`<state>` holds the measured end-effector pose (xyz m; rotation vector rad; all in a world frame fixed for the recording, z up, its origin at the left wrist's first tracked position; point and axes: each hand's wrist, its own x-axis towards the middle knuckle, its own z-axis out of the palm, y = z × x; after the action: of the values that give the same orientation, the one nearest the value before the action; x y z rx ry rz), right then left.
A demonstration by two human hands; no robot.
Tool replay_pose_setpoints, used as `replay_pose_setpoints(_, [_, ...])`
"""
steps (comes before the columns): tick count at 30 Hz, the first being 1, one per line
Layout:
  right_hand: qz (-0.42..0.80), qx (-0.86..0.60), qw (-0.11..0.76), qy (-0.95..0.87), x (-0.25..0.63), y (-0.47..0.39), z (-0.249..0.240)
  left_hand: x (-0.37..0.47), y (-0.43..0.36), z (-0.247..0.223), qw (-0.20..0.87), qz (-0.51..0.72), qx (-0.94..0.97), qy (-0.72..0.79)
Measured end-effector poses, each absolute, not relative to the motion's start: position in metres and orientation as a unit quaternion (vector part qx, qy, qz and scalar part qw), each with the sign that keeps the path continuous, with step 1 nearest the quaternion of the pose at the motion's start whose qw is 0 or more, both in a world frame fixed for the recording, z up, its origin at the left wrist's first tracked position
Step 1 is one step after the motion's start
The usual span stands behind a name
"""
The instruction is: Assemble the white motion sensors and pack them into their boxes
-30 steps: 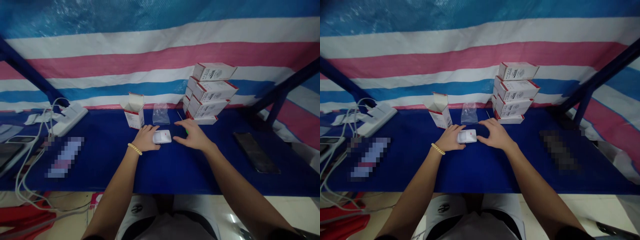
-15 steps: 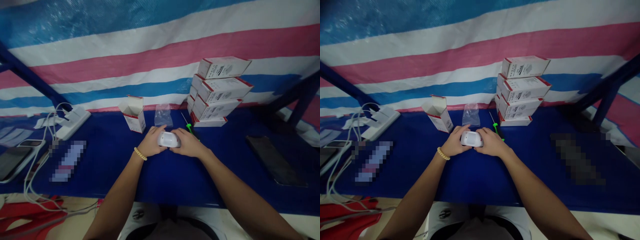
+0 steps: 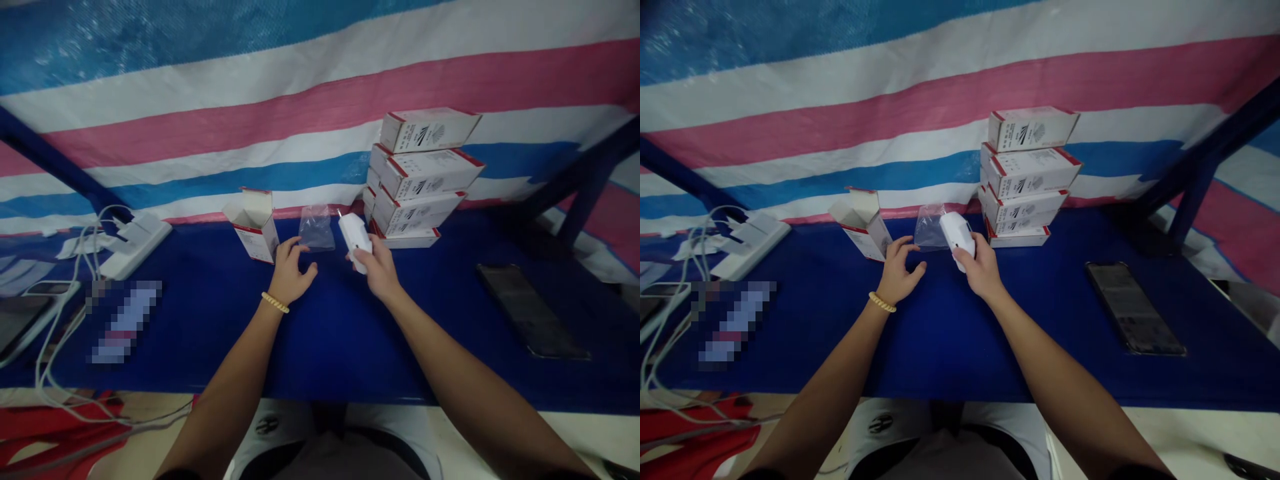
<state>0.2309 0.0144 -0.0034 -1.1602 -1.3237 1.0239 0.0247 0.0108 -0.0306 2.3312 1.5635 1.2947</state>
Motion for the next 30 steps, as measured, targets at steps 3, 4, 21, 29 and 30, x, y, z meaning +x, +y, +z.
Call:
replay_pose_setpoints(3, [0.594,-0.380,0.538,-0.461,0.225,0.012,-0.005,0.025,0.012,-0.035,0.018,0.325,0.768,0.551])
replay_pose_setpoints(4, [0.629,-0.352,0.534,-0.442,0.223,0.011,-0.005,0.025,0.012,-0.036,0.021,0.294,0.773,0.562])
replay_pose_setpoints(21, [0.768,-0.301,0.397,-0.402,0.227,0.012,-0.002,0.023,0.012,-0.017,0.099,0.495,0.686,0.524])
replay_pose_setpoints(29, [0.704,-0.376,0.387,-0.462,0.224,0.009,-0.003,0.028,0.010,-0.018,0.051,0.515,0.697,0.496])
replay_pose_setpoints(30, [0.690,-0.394,0.392,-0.464,0.223,0.010,-0.005,0.029,0.009,-0.018,0.043,0.510,0.707,0.489])
